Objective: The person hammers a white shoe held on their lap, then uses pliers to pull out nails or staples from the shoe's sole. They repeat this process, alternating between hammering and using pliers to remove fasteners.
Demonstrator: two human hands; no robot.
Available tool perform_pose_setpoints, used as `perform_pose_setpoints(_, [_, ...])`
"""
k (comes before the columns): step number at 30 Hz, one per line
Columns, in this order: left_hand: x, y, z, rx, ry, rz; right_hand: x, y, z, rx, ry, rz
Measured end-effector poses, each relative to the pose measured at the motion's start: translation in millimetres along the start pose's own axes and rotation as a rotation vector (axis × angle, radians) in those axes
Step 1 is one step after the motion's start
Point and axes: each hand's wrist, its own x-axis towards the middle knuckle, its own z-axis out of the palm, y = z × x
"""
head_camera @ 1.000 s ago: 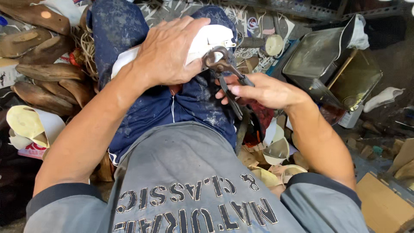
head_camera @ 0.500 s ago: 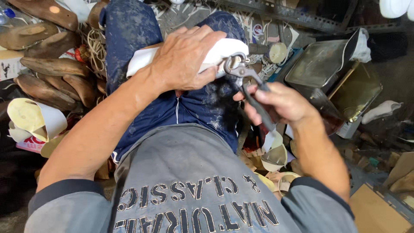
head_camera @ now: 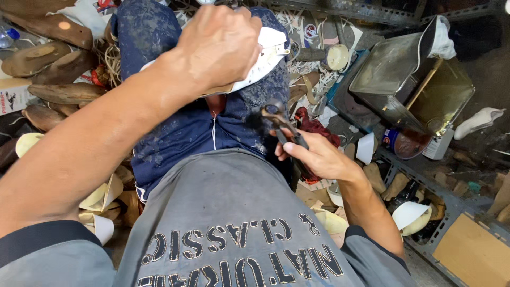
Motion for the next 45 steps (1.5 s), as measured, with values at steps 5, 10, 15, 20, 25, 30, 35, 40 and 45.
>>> perform_pose_setpoints(5, [20.4, 42.4, 15.8, 0.111, -0.219, -0.131, -0.2, -4.2, 2.1, -0.152, -0.020, 0.005])
perform_pose_setpoints(10, [-0.4, 46.1, 25.9, 0.486, 0.087, -0.210, -2.1, -10.5, 1.9, -0.385, 0.094, -0.039])
perform_pose_setpoints(15, [-41.5, 2.6, 8.3, 0.072, 0.158, -0.081, -2.8, -21.9, 2.3, -0.577, 0.251, 0.034])
perform_pose_setpoints(20, [-58.1, -1.4, 12.2, -0.507, 0.114, -0.024, 13.0, -10.1, -3.2, -0.938, 0.400, -0.164])
perform_pose_setpoints(25, [-66.7, 8.3, 6.1, -0.462, 0.180, -0.016, 34.2, -24.5, -2.6, -1.291, 0.472, -0.314])
perform_pose_setpoints(30, [-67.5, 24.3, 17.6, -0.316, 0.253, -0.063, 29.7, -41.0, -4.7, -1.325, 0.429, -0.164])
perform_pose_setpoints(35, [-72.0, 28.5, 17.5, -0.176, 0.309, -0.032, 23.6, -50.0, 9.6, -1.819, 0.587, -0.209])
perform_pose_setpoints(40, [-67.7, 24.1, 18.1, -0.204, 0.272, -0.037, 18.5, -49.2, 13.6, -1.261, 0.320, -0.013])
perform_pose_setpoints(45, [-62.5, 16.4, 26.3, -0.161, 0.338, -0.043, 24.1, -58.9, 9.0, -0.922, 0.231, 0.121])
